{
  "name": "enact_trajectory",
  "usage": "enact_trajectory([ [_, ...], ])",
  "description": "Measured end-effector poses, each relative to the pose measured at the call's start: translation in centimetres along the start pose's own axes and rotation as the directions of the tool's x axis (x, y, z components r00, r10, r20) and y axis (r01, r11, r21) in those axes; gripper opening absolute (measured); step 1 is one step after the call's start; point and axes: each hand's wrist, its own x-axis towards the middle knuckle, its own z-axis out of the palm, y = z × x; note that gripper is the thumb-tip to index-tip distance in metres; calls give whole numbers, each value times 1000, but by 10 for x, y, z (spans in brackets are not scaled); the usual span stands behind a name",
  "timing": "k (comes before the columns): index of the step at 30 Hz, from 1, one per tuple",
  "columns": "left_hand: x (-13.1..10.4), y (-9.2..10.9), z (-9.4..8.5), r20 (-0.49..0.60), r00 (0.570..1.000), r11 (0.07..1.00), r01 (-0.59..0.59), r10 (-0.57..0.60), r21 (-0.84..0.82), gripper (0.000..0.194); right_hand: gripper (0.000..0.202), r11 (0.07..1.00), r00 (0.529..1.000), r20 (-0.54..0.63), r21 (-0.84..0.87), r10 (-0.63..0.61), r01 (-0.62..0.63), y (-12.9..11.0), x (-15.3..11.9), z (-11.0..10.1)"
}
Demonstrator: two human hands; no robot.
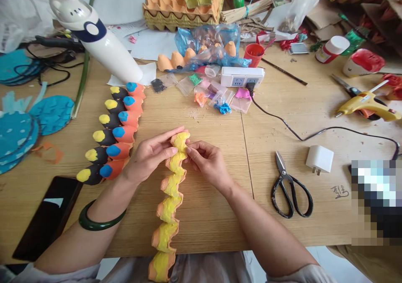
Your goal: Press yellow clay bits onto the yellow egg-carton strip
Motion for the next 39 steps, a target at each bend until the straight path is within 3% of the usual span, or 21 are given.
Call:
enact_trajectory([
  [11,2,7,-13,68,991,991,106,-112,86,65,39,999,999,43,-28,22,-21,-2,-4,5],
  [18,3,2,-8,42,998,997,40,-43,73,57,41,1000,1000,23,-19,11,-11,1,-2,4],
  [23,3,2,-9,90,993,997,80,-81,13,63,38,1000,1000,19,1,12,-12,0,-2,3],
  [31,3,-2,-5,50,995,997,80,-81,18,62,37,1000,1000,26,0,15,-15,2,-1,3],
  [39,2,9,-10,93,990,994,102,-105,29,61,37,1000,999,44,-23,12,-11,-1,-3,4],
])
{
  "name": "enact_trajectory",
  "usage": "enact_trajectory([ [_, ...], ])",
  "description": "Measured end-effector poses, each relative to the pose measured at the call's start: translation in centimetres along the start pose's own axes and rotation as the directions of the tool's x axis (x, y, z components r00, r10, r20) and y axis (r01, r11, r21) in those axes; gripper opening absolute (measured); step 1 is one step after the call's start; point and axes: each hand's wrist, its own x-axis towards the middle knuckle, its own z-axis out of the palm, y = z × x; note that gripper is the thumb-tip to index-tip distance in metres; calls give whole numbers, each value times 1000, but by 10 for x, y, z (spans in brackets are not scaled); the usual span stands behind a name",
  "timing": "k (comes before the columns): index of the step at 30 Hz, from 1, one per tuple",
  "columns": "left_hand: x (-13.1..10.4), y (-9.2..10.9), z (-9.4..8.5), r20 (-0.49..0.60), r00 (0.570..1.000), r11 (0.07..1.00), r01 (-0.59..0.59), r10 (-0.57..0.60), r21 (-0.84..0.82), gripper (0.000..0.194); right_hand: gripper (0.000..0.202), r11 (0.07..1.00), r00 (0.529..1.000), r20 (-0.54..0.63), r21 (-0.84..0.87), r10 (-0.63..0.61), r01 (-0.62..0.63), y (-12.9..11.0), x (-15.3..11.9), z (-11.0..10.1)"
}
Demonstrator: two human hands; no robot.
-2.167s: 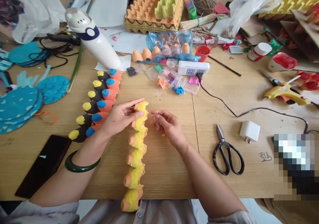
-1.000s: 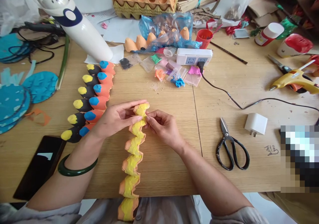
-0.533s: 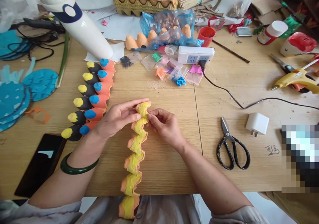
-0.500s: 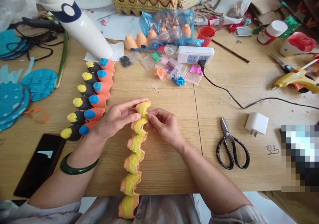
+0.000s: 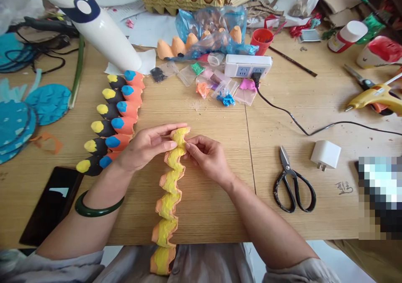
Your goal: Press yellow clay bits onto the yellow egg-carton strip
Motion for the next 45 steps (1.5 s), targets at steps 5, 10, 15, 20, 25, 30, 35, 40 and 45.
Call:
enact_trajectory([
  [5,1,-2,-5,-20,999,999,26,-25,37,61,38,1000,1000,27,9,3,-3,-1,-1,1],
  [10,4,-9,-5,18,999,999,47,-47,-11,63,38,1000,1000,31,-4,-1,1,1,0,2],
  [15,4,-7,1,-15,997,993,71,-72,-94,63,39,1000,1000,29,-9,-3,3,2,1,1],
  [20,3,-5,3,23,1000,993,18,-16,-120,65,37,999,1000,11,32,-7,7,1,1,0],
  [25,2,-7,5,-36,999,1000,-10,9,-29,63,37,1000,1000,18,10,-11,10,0,0,0],
  [30,1,-8,-3,11,1000,997,-1,1,76,61,37,1000,999,37,-12,8,-7,1,-1,1],
  [35,0,-5,-6,39,999,994,4,-8,111,62,37,1000,999,47,-9,14,-13,3,-1,2],
  [40,1,-6,-6,54,998,997,13,-18,78,70,35,1000,999,30,-1,19,-19,4,0,1],
  [45,1,-6,-8,94,996,1000,-3,2,16,72,32,1000,1000,4,6,12,-12,0,-1,0],
])
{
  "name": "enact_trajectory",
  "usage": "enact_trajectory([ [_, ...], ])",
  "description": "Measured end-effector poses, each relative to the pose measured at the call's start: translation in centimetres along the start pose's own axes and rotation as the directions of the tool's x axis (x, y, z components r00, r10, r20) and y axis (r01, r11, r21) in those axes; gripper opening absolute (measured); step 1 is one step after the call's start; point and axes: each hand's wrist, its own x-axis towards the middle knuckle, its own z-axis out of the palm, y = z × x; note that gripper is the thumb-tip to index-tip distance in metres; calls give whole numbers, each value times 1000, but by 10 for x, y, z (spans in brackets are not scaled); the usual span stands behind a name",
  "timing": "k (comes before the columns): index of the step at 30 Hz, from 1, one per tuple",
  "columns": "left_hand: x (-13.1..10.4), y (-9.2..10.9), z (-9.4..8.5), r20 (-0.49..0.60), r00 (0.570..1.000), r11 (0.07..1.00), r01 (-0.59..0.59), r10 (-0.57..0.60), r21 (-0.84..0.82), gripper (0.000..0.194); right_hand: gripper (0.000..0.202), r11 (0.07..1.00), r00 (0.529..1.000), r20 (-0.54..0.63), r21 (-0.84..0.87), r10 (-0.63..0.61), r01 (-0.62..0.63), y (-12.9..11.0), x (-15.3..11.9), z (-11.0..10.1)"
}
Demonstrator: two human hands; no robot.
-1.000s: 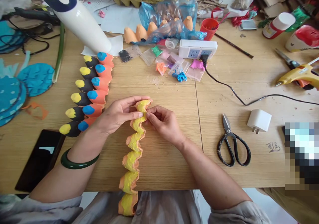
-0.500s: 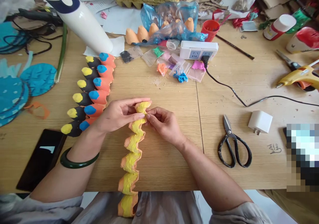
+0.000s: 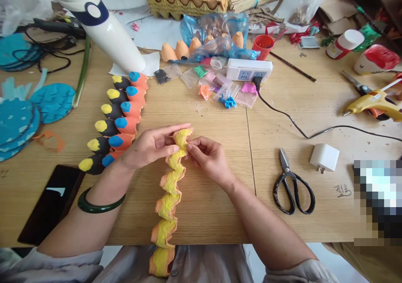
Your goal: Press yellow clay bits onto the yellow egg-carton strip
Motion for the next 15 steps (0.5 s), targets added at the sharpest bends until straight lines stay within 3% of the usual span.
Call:
enact_trajectory([
  [5,0,0,3,-23,1000,1000,-9,8,-7,69,32,1000,1000,-11,20,-12,12,0,0,0],
  [11,2,1,8,-149,987,996,-44,55,77,60,33,1000,1000,-6,4,-31,31,2,1,-1],
  [15,1,2,9,-147,987,991,-46,64,127,59,33,1000,1000,-4,9,-30,30,3,1,-1],
])
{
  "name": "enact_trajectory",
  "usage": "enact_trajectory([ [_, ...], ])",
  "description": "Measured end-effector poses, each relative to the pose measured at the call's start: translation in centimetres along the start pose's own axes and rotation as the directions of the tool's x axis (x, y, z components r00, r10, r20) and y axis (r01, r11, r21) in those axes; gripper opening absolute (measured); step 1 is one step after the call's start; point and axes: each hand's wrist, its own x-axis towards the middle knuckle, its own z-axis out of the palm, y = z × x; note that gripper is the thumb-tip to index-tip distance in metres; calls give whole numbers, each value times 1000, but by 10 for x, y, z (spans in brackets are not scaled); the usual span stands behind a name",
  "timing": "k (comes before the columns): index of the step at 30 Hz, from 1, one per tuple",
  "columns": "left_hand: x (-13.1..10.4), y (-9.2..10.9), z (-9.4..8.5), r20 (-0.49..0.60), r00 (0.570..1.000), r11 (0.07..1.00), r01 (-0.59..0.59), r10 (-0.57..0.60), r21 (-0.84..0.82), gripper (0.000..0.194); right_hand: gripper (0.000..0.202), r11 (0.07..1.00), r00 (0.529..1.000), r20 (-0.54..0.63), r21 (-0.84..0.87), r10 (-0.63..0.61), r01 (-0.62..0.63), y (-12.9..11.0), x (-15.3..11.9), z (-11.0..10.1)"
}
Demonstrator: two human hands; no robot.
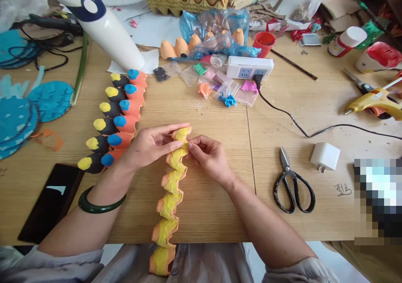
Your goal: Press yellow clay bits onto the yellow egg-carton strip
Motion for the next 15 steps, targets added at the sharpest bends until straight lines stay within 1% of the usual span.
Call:
enact_trajectory([
  [4,-1,-2,-3,37,999,998,10,-8,-61,60,32,1000,1000,4,-5,-5,5,0,0,0],
  [8,1,-6,-4,90,995,991,46,-35,-125,65,31,1000,1000,9,-2,-21,21,0,0,1],
  [15,2,-7,-4,118,991,988,76,-60,-133,63,33,1000,1000,9,-16,-12,12,0,0,1],
])
